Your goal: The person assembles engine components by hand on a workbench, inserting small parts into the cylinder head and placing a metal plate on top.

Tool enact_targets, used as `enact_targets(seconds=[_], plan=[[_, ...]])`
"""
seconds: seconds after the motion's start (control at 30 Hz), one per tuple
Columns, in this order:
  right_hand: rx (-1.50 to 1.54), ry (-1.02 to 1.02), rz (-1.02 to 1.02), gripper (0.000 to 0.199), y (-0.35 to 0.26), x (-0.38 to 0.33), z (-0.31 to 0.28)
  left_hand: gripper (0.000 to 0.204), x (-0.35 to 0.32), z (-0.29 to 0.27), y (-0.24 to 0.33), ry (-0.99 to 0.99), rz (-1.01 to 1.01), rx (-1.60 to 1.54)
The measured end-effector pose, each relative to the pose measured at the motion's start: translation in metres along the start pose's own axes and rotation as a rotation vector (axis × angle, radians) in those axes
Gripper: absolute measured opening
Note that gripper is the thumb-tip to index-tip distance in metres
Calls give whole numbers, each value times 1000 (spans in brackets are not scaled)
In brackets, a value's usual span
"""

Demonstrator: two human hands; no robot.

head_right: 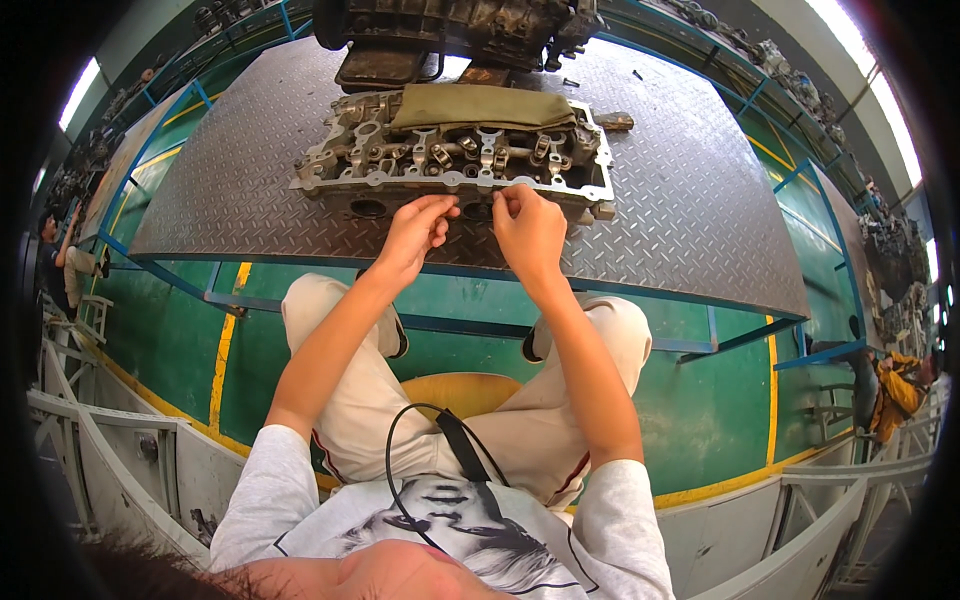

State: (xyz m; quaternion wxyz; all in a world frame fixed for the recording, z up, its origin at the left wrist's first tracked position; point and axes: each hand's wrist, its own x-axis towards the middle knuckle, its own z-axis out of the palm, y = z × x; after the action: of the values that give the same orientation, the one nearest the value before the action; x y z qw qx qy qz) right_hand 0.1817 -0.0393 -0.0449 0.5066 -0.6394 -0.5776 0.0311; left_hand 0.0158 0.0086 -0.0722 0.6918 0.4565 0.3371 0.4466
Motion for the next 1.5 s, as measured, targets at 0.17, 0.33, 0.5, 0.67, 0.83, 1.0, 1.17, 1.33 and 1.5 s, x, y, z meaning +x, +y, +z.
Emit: enact_targets(seconds=[0.17,0.33,0.5,0.67,0.83,1.0,1.17,1.33,1.5], plan=[[-14,51,-47,12,0,-1,5,19,3,2,1,29,-61,-142],[-3,65,-63,12,-3,-1,6,19,6,1,-1,18,-61,-158],[-10,81,-81,10,-9,-2,-2,18,-1,4,-4,7,-98,-172],[-34,142,-146,9,-3,-4,2,19,6,-5,-13,-63,-127,-225],[-12,83,-89,13,-5,-1,-18,16,8,14,-7,-103,-126,-330],[628,-205,377,16,-7,-10,-13,26,26,-9,-31,-257,-205,-455],[988,-269,455,19,-7,-12,-11,29,17,-6,-18,-221,-147,-471],[1070,-327,491,20,-4,-20,-16,25,3,10,-19,-145,-204,-422],[1109,-346,511,19,-5,-18,-17,21,0,4,-13,-94,-221,-315]])
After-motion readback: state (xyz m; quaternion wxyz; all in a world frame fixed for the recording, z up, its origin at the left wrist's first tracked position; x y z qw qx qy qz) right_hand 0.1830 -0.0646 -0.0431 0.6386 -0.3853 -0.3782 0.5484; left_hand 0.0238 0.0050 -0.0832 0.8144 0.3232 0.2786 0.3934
